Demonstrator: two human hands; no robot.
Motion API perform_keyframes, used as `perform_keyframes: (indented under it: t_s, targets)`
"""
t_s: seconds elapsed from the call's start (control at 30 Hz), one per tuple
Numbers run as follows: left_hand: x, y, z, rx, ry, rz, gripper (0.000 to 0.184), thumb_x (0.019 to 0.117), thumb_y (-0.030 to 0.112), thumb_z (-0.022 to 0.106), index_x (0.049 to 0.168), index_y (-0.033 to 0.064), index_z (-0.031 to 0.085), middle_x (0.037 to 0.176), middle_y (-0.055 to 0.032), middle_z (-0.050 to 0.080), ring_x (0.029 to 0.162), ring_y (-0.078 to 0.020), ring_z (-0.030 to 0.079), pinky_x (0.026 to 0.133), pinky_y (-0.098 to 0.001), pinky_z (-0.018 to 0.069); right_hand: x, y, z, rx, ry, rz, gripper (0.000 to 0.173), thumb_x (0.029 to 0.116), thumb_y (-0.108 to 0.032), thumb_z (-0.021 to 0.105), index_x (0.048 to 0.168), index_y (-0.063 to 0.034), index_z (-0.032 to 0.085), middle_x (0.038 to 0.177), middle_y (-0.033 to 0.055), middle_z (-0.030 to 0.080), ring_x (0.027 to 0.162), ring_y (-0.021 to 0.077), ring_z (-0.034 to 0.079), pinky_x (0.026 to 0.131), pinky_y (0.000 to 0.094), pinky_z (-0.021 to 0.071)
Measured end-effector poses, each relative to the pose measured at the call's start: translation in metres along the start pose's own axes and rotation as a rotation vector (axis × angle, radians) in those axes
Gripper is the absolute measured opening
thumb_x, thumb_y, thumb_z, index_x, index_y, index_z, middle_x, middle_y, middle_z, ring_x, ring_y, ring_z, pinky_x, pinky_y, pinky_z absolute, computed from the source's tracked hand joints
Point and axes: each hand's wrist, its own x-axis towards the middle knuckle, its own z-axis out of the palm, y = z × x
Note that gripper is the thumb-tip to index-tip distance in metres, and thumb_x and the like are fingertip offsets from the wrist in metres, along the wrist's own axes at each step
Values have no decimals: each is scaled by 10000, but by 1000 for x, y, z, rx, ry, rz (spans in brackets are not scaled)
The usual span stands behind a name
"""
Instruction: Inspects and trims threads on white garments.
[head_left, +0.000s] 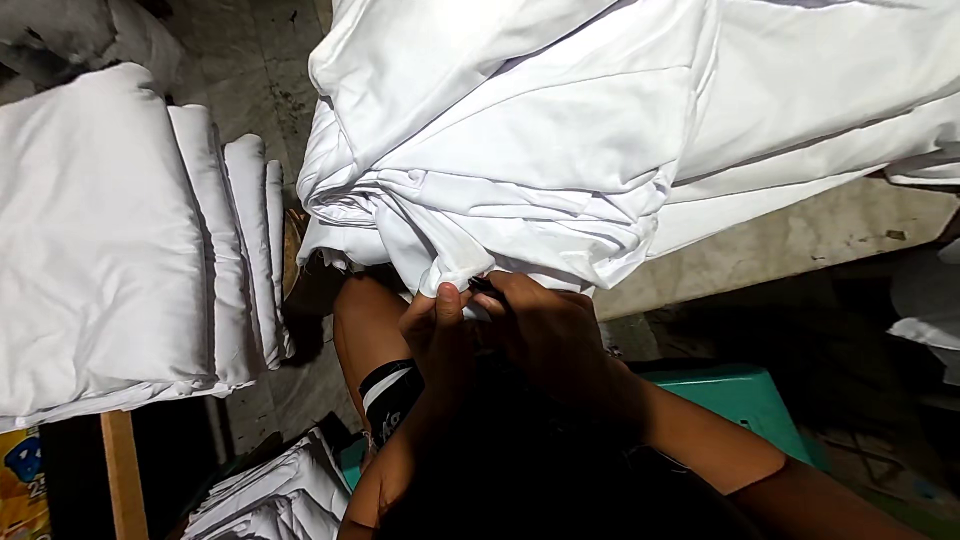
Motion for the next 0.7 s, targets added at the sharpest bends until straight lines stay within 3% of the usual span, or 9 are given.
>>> perform_keyframes:
  t_s: [0.3, 0.7]
  targets:
    - [0, 1, 1, 27, 29, -8, 171, 988, 199, 632, 921, 261, 777, 874, 117, 749, 831, 23, 694, 769, -192, 573, 0, -1, 2, 14, -14, 23, 274, 1018, -176, 502, 925, 14, 677, 646, 95, 603, 479, 212, 579, 400, 326, 404]
    - [0, -2, -2, 53, -22, 33, 152, 994, 245, 637, 944, 268, 780, 883, 132, 743, 832, 40, 682, 753, -174, 562, -1, -1, 4, 7, -26, 13, 268, 1021, -155, 478, 919, 10, 664, 648, 96, 598, 473, 218, 579, 394, 329, 404]
